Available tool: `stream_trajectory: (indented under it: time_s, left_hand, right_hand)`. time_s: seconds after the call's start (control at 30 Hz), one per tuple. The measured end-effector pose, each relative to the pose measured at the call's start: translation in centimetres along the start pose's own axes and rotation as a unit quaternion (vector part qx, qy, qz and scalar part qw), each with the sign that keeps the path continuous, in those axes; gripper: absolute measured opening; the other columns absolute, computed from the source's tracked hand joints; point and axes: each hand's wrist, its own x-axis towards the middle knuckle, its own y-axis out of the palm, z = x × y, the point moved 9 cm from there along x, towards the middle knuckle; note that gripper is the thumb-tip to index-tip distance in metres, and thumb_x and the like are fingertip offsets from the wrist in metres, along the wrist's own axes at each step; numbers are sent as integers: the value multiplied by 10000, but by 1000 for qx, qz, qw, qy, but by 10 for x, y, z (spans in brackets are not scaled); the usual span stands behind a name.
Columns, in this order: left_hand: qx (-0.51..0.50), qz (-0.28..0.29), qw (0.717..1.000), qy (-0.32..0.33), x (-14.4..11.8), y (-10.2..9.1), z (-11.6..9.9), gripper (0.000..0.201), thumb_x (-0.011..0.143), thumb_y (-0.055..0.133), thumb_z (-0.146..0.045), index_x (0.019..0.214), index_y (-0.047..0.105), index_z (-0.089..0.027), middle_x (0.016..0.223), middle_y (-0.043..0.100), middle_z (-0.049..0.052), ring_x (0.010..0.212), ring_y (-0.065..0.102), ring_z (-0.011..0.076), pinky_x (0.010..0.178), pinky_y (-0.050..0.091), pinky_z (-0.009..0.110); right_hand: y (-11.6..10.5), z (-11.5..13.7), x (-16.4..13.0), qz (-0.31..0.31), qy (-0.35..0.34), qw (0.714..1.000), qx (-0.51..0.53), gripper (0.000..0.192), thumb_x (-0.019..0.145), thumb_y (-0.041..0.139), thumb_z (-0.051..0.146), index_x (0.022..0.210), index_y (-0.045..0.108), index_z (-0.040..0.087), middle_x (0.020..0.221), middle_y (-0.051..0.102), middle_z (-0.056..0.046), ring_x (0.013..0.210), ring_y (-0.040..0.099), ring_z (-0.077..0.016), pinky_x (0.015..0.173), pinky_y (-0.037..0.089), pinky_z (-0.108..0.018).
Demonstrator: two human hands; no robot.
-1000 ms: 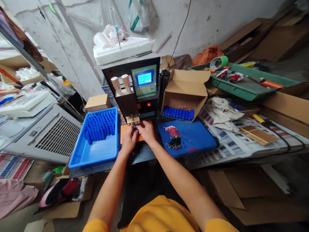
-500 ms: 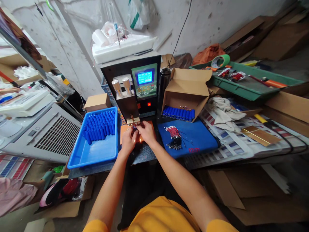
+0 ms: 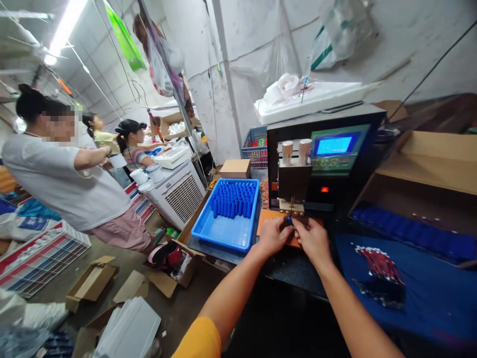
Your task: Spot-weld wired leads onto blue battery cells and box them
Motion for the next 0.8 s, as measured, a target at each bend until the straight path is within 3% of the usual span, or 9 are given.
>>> stream_trajectory:
  time_s: [0.13, 0.33, 0.53, 0.8]
  left_hand:
    - [-26, 8, 1000, -1, -8, 2, -1, 148, 883, 578, -293, 875, 657, -168, 793, 690, 54, 713, 606, 168, 687, 474, 280]
    - [-27, -20, 999, -7, -18, 4, 12, 183, 847, 631, -346, 897, 659, -172, 716, 645, 12, 652, 581, 143, 633, 444, 252]
    - [71, -69, 992, 78, -28, -1, -1, 163, 846, 625, -334, 909, 648, -186, 812, 668, 55, 737, 608, 182, 696, 448, 293]
    - [148, -72, 973, 162, -37, 2, -19, 181, 887, 568, -337, 964, 645, -193, 962, 685, 106, 859, 640, 221, 800, 464, 342]
  right_hand:
    - [-2, 6, -20, 41, 29, 998, 41, 404, 720, 663, 570, 791, 663, 172, 623, 647, -73, 544, 600, -204, 486, 469, -293]
    - [-9, 5, -43, 43, 48, 995, 81, 310, 717, 658, 446, 840, 668, 162, 688, 666, -44, 585, 612, -176, 522, 501, -271]
    - [-19, 10, -53, 41, 37, 996, 69, 294, 758, 652, 408, 891, 683, 148, 721, 666, -39, 651, 617, -166, 611, 506, -267]
    - [-21, 21, -61, 48, -5, 999, -12, 310, 860, 580, 395, 646, 648, 181, 570, 584, 0, 559, 528, -141, 537, 412, -237]
